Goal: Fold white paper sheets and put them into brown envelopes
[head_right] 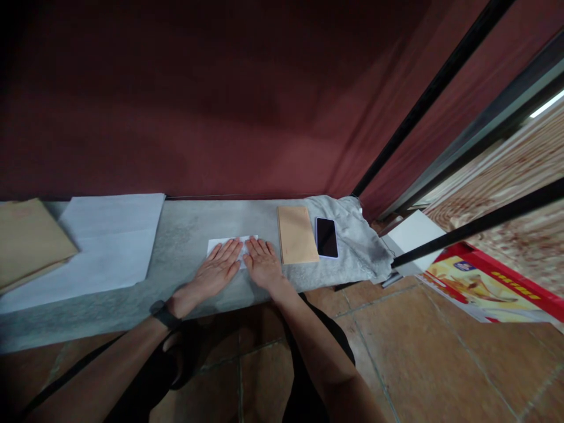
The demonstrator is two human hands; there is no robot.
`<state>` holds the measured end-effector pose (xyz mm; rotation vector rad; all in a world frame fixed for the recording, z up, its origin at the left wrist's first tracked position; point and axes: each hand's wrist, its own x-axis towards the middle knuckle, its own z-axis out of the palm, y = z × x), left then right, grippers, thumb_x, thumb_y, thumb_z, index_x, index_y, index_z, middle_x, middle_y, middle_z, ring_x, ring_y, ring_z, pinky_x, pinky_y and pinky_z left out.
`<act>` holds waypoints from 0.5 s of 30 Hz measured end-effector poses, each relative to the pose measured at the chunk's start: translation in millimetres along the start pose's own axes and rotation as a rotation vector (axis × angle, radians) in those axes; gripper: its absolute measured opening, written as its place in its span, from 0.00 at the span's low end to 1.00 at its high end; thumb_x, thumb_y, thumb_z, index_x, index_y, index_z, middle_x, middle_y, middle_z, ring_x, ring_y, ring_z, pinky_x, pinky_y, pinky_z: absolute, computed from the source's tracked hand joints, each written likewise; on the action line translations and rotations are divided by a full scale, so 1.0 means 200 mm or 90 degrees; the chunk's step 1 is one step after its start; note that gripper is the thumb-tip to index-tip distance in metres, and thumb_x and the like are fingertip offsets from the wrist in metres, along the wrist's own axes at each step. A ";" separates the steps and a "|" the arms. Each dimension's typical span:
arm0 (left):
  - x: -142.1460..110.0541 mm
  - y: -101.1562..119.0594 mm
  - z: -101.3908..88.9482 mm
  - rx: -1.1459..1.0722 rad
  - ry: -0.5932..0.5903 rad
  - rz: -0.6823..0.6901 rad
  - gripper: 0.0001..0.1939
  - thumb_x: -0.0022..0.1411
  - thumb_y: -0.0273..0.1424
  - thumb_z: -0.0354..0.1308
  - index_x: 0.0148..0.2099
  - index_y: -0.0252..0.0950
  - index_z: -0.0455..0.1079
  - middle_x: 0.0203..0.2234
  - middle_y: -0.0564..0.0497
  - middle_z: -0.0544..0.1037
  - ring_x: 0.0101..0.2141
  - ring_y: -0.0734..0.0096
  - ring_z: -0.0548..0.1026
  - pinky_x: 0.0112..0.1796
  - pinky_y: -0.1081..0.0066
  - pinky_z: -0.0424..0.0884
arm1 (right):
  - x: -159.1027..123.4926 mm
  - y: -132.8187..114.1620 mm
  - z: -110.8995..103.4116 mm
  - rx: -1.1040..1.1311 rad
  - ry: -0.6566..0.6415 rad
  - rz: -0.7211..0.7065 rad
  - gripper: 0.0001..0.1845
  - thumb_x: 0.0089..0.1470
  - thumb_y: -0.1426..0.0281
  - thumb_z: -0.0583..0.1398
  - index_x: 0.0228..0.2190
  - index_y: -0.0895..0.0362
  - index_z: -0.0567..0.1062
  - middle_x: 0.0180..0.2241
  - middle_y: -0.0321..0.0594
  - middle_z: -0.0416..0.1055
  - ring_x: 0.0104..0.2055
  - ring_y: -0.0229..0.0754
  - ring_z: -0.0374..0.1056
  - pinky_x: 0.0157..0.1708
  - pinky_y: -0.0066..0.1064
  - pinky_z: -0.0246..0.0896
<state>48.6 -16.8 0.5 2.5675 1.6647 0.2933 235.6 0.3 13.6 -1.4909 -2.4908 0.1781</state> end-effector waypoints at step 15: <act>-0.15 0.09 -0.03 -0.016 -0.015 0.110 0.32 0.73 0.45 0.37 0.72 0.35 0.52 0.69 0.43 0.58 0.70 0.63 0.52 0.68 0.55 0.44 | 0.07 0.02 0.01 -0.011 0.006 0.018 0.27 0.72 0.63 0.44 0.67 0.57 0.58 0.69 0.45 0.53 0.71 0.49 0.48 0.68 0.49 0.44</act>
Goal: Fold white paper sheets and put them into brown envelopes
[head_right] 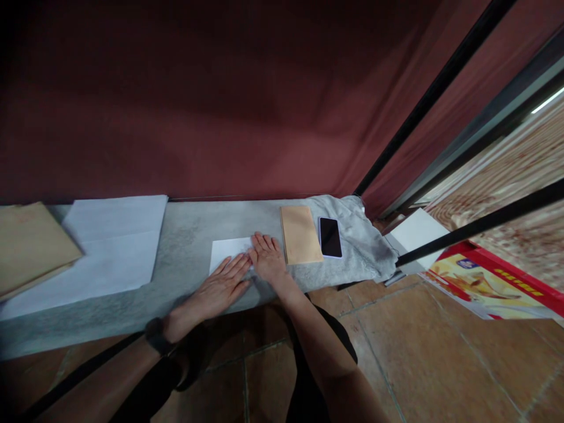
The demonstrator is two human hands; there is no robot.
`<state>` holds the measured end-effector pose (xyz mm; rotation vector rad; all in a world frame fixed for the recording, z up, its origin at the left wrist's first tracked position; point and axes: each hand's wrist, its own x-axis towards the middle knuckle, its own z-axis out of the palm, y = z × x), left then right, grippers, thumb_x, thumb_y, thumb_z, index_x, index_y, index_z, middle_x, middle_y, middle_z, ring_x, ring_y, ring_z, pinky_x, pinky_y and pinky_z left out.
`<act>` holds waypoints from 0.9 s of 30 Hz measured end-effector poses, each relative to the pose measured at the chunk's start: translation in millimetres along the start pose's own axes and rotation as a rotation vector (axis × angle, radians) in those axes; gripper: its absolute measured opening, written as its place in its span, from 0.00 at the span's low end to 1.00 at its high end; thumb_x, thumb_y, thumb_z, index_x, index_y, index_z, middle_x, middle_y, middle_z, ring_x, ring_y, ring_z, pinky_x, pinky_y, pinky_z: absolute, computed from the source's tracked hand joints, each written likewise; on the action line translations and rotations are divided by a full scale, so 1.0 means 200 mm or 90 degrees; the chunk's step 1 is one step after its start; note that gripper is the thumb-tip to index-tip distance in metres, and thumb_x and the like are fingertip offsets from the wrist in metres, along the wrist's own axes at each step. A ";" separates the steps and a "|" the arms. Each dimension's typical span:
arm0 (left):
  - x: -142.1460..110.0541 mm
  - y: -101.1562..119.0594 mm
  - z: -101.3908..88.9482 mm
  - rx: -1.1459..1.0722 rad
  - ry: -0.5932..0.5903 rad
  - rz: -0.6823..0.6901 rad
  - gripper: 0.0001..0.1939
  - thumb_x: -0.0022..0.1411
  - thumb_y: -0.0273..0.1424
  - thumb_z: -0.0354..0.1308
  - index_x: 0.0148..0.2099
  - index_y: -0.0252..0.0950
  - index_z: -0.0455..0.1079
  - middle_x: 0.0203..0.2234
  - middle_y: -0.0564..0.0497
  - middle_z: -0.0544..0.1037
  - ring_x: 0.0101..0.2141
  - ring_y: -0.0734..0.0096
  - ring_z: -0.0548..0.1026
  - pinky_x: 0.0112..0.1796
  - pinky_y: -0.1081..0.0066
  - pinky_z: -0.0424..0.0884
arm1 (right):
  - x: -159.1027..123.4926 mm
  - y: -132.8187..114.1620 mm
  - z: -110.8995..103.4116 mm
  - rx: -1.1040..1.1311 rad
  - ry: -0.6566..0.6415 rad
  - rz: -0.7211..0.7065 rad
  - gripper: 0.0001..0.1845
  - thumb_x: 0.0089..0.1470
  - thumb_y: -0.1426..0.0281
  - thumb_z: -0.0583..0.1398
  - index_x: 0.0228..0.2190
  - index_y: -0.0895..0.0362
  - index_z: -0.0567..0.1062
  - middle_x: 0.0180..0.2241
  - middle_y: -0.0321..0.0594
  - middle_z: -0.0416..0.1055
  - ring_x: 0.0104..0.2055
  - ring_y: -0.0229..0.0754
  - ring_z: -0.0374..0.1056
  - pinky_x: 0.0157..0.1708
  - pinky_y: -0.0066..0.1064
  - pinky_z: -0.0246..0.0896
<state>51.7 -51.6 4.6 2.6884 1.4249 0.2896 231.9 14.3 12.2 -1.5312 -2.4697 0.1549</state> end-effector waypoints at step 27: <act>-0.04 0.07 -0.08 -0.030 -0.015 0.024 0.35 0.72 0.49 0.37 0.69 0.29 0.56 0.67 0.36 0.62 0.68 0.57 0.57 0.67 0.55 0.48 | -0.02 -0.04 -0.01 0.057 -0.046 -0.126 0.27 0.73 0.62 0.42 0.67 0.54 0.60 0.69 0.38 0.53 0.71 0.41 0.48 0.70 0.44 0.44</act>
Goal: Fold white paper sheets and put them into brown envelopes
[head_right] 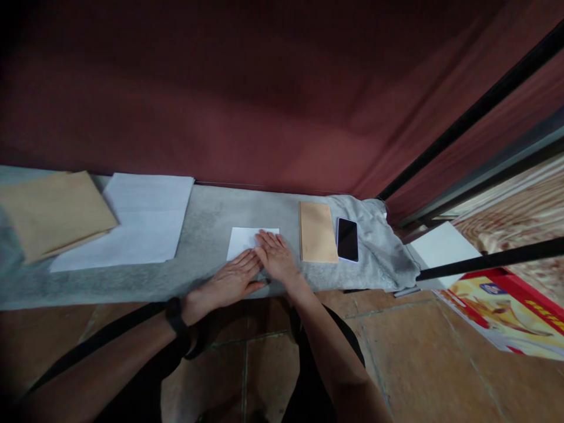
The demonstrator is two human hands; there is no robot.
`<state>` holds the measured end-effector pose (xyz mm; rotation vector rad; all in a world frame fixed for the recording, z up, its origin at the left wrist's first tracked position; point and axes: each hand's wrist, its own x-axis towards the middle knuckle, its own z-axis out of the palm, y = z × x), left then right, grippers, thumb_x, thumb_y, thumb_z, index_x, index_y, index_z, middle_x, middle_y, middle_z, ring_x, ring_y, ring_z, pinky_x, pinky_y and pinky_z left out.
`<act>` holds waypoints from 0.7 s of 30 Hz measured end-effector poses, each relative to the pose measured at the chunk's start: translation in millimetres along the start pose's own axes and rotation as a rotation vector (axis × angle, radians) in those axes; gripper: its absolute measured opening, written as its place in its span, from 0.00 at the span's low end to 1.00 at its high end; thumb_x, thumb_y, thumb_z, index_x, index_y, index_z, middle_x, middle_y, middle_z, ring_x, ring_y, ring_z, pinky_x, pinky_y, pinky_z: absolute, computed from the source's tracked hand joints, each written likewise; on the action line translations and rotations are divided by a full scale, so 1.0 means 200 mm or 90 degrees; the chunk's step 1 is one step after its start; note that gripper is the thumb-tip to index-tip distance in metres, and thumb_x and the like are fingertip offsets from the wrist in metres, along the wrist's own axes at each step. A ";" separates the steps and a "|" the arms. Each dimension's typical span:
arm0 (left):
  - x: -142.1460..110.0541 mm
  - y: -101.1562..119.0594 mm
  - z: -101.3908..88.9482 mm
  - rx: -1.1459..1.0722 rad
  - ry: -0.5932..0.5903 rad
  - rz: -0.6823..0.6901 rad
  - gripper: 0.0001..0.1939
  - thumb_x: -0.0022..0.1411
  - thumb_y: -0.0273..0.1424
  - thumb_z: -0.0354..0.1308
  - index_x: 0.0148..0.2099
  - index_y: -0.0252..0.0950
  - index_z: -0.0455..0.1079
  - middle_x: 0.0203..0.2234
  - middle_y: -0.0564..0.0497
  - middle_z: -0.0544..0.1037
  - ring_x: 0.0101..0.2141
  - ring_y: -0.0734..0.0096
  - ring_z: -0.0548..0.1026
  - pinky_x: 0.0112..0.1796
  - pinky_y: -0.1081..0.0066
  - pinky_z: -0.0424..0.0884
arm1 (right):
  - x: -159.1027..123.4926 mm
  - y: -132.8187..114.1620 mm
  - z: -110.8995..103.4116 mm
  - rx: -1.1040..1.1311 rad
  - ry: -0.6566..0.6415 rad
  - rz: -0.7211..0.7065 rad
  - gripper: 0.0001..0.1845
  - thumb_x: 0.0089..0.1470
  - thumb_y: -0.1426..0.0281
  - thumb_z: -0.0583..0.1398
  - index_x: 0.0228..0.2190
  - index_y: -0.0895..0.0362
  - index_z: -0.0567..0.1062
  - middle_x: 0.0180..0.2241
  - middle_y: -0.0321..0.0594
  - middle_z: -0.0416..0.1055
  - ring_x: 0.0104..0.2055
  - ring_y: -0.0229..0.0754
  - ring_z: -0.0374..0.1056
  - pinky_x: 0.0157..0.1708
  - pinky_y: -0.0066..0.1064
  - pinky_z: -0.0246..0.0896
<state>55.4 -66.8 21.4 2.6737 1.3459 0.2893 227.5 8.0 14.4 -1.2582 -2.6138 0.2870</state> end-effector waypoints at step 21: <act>-0.02 0.03 0.00 0.015 -0.008 -0.036 0.36 0.72 0.49 0.37 0.73 0.31 0.49 0.69 0.39 0.57 0.70 0.61 0.51 0.68 0.54 0.42 | -0.04 0.01 0.03 -0.075 0.034 0.067 0.30 0.72 0.61 0.44 0.69 0.60 0.53 0.70 0.46 0.48 0.73 0.46 0.43 0.70 0.45 0.40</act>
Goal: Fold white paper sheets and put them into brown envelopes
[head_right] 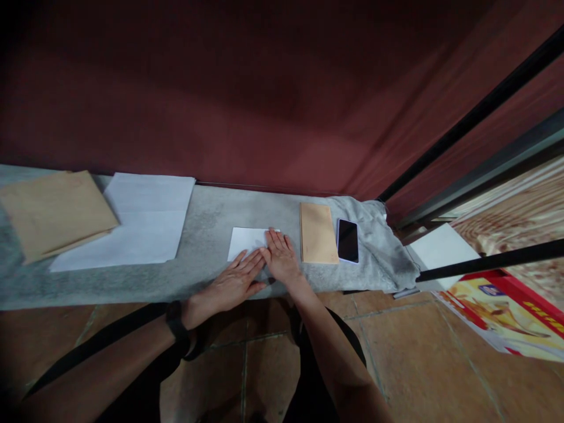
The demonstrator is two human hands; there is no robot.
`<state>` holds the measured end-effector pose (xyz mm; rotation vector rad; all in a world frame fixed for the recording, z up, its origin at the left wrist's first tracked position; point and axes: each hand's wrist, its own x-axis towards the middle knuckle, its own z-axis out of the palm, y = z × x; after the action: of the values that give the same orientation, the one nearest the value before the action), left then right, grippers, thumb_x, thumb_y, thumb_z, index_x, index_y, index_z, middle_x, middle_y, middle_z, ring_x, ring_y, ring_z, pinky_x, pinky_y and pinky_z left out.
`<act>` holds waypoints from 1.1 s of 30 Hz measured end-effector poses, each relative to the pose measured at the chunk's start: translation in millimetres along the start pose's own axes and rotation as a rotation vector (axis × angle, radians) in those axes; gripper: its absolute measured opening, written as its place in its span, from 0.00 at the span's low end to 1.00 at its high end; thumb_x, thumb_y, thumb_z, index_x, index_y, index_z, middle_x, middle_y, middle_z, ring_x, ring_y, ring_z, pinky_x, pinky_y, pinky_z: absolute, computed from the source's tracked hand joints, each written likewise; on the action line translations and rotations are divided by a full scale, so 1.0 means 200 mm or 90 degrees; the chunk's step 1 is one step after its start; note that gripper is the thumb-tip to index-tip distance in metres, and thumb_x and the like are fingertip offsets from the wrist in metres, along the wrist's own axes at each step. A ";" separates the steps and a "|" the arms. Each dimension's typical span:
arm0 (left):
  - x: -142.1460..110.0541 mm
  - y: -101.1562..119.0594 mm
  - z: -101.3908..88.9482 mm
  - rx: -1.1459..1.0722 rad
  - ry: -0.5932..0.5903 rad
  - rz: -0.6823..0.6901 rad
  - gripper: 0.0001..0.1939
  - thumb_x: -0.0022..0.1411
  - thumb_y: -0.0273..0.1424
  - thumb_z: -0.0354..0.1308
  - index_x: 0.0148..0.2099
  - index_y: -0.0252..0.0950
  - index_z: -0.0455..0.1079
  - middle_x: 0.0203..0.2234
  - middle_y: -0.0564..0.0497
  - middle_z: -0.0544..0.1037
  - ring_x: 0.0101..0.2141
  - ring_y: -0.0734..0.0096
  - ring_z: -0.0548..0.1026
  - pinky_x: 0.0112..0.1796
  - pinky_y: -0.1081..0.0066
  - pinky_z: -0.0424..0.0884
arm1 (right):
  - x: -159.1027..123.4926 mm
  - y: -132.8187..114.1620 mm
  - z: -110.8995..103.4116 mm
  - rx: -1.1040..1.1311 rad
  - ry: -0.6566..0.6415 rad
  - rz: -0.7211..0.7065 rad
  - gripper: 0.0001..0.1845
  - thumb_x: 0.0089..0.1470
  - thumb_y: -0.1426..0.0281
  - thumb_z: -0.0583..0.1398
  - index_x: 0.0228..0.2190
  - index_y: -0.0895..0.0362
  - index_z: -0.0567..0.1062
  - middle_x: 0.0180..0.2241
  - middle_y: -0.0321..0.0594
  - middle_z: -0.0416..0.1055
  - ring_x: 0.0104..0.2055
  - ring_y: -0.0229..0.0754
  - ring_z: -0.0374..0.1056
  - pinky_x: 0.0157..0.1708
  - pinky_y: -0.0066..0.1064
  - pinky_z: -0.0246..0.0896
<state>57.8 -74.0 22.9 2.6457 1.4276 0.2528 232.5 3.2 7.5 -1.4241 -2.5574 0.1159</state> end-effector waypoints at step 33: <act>0.13 -0.22 0.00 0.079 0.017 -0.317 0.36 0.72 0.43 0.34 0.72 0.22 0.50 0.71 0.36 0.51 0.71 0.55 0.47 0.68 0.55 0.44 | -0.07 0.04 0.02 -0.029 0.062 0.073 0.32 0.71 0.58 0.47 0.68 0.63 0.55 0.69 0.49 0.52 0.71 0.51 0.49 0.68 0.47 0.46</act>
<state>37.2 -28.0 16.3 2.2718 2.1028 0.1485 245.3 -5.5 0.4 -1.5536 -2.4150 0.0052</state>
